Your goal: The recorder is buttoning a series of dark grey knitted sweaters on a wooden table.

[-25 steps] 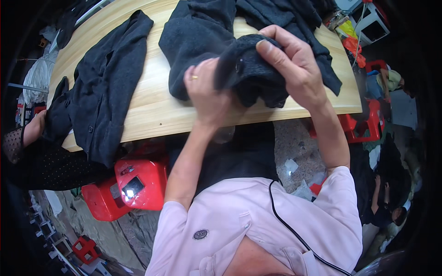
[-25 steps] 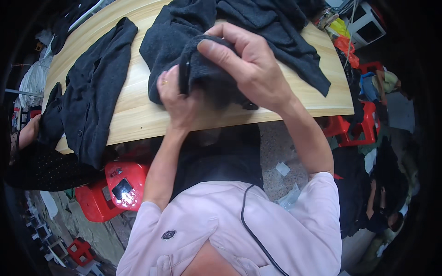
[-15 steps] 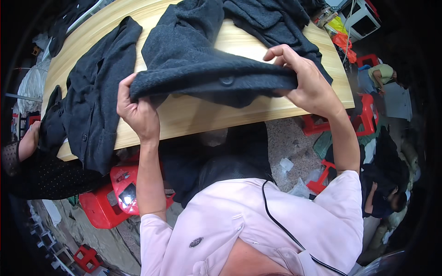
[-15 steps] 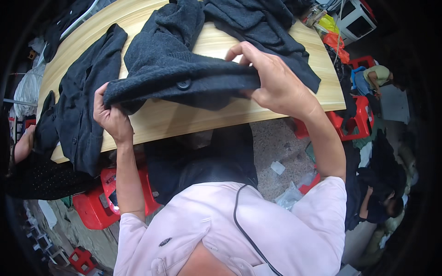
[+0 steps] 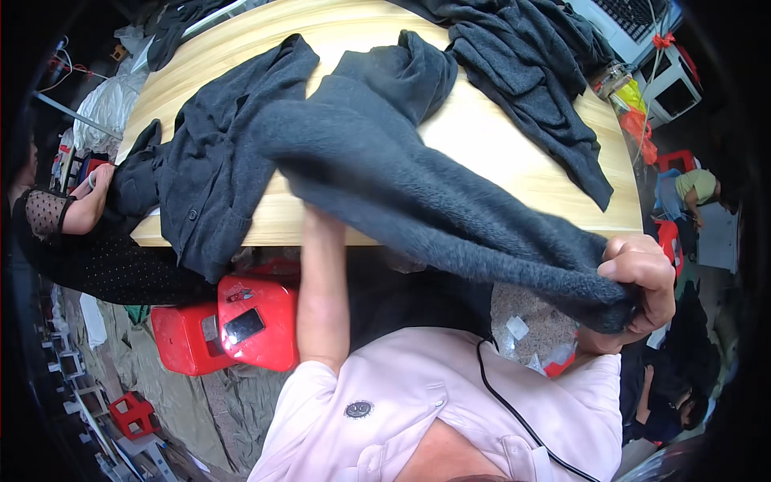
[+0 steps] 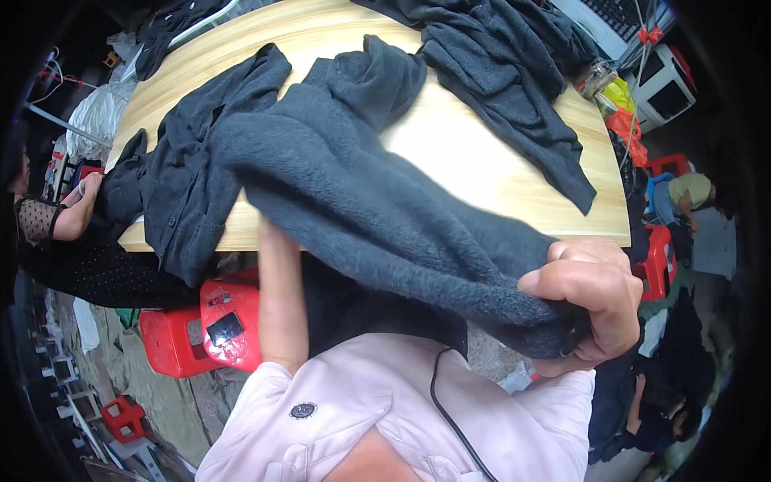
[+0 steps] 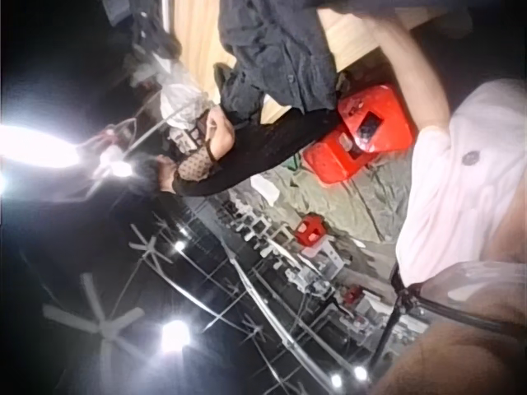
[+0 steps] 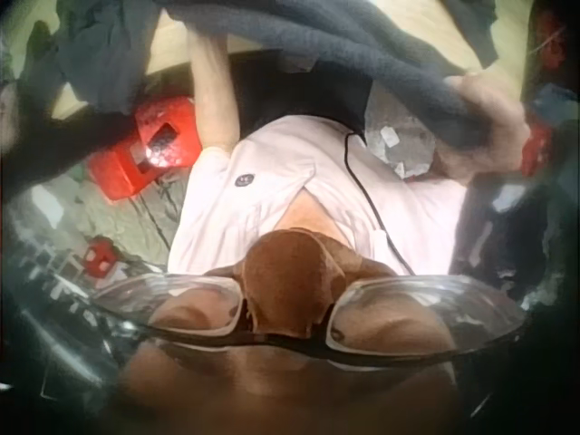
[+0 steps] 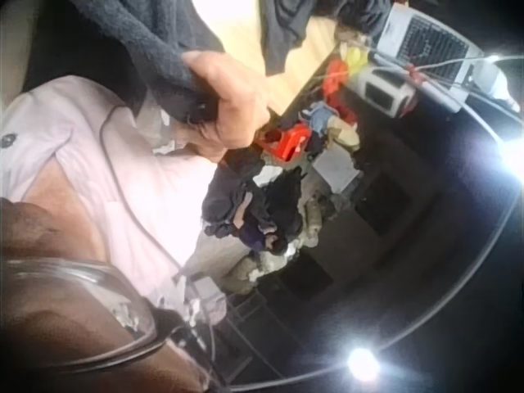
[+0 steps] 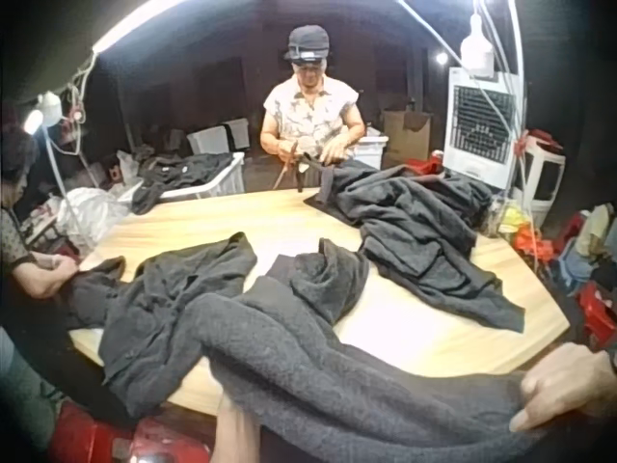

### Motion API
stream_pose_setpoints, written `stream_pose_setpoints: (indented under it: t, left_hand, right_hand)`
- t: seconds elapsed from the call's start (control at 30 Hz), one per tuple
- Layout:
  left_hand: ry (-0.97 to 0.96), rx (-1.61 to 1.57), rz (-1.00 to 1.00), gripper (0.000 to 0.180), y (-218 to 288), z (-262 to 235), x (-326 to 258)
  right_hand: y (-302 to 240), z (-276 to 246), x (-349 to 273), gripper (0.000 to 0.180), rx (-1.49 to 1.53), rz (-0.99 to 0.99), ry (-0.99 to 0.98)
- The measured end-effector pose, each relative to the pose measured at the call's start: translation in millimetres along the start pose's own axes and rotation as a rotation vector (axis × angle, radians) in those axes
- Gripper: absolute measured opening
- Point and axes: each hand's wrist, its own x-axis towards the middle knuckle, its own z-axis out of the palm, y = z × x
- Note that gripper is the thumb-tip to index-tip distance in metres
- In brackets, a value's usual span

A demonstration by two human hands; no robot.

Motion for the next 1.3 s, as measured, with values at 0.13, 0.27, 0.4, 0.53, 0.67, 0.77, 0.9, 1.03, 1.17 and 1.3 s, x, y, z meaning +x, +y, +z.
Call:
stream_pose_setpoints:
  t: [0.13,0.27,0.4,0.53,0.67,0.77,0.9,1.03,1.17,1.3]
  left_hand:
    - [-0.313,0.062,0.165,0.025,21.4,-82.4,87.5]
    - [-0.68,0.048,0.306,0.026,1.1,-84.0,210.7]
    - [-0.829,0.428,0.533,0.028,164.4,-111.6,513.3]
    - [-1.158,0.305,0.61,0.03,58.5,167.0,359.3]
    - [-1.492,0.287,0.722,0.032,102.7,303.2,146.6]
    - [-1.645,0.424,0.407,0.035,104.3,267.2,57.0]
    - [-1.356,0.306,0.391,0.036,89.8,142.9,0.6]
    - [-0.769,0.253,0.152,0.011,136.6,54.2,-66.9]
    - [-0.718,0.307,-0.15,0.05,146.7,15.0,-149.1]
    - [-0.768,0.309,0.013,0.071,131.4,40.4,-172.6]
  right_hand:
    - [-4.0,-23.6,-12.7,0.026,-0.135,0.164,-0.128]
    - [-13.5,-27.6,-15.7,0.037,-0.09,0.589,-0.3]
    - [-15.3,-11.6,-54.7,0.035,0.698,0.658,-0.182]
    - [-52.2,21.8,-74.1,0.051,0.986,1.031,-0.065]
    - [-38.2,75.7,-91.4,0.049,1.008,0.821,-0.548]
    - [-27.8,124.2,-85.2,0.047,0.852,0.856,-0.423]
    - [30.3,156.8,-87.1,0.063,0.595,1.018,-0.875]
    - [57.7,153.7,-112.5,0.067,0.356,0.628,-0.858]
    - [76.8,114.1,-79.5,0.037,0.262,0.479,-0.829]
    - [66.2,103.7,-35.6,0.03,0.095,0.323,-1.086]
